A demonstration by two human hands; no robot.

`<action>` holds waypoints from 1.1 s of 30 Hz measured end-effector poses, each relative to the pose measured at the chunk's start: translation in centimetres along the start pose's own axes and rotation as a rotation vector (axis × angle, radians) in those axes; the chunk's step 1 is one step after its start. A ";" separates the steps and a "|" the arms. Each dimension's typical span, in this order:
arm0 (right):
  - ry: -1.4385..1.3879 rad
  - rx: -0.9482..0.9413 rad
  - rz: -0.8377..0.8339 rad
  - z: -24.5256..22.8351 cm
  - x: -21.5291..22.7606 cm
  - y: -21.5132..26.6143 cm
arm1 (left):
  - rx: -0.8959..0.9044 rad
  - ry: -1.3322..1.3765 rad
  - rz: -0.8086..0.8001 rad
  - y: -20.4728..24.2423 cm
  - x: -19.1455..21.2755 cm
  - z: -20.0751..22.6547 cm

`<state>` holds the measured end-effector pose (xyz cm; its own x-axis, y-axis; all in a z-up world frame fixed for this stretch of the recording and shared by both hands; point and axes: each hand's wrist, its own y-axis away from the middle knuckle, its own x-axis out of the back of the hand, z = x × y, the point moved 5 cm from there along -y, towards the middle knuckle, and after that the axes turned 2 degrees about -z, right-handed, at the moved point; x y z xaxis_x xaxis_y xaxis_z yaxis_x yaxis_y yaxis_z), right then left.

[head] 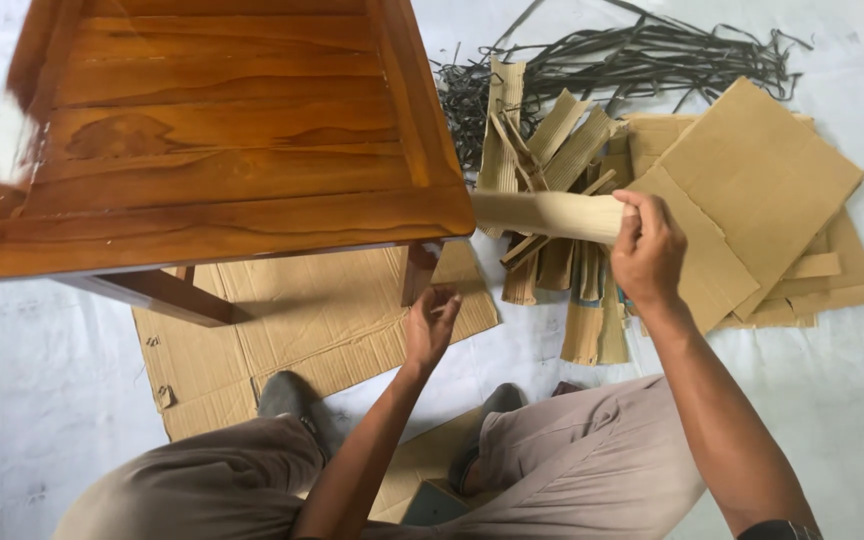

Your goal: Wrap cardboard around the legs of a wooden table and secure them with plastic ties.

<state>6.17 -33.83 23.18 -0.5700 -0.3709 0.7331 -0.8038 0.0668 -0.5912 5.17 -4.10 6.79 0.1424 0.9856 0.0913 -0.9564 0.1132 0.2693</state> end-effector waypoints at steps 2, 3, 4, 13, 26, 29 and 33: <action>0.016 0.091 -0.030 -0.2 0.7 0.2 | -0.181 -0.092 0.056 0.1 -0.1 -0.2; 0.040 0.173 -0.055 -0.5 1.0 0.3 | -0.363 -0.190 0.100 0.2 -0.3 0.2; 0.036 0.179 -0.056 -1.3 1.3 0.2 | -0.363 -0.189 0.107 0.2 -0.7 0.2; 0.161 0.570 0.184 -3.3 3.8 -0.3 | -0.741 -0.321 0.179 4.1 -2.9 7.4; -0.144 0.753 -0.018 -13.6 -4.4 2.4 | -0.535 -0.298 0.094 -0.1 -2.4 1.7; -0.212 0.619 -0.068 -12.4 -7.4 2.6 | -0.519 -0.246 0.130 -1.0 -0.5 -0.3; -0.384 0.296 -0.201 -12.9 -7.4 1.0 | -0.455 -0.269 0.185 -3.5 1.9 -3.3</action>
<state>7.40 -19.11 21.51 -0.2614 -0.6661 0.6985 -0.7769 -0.2843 -0.5618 7.97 -2.18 2.82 -0.0352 0.9342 0.3549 -0.9767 0.0431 -0.2103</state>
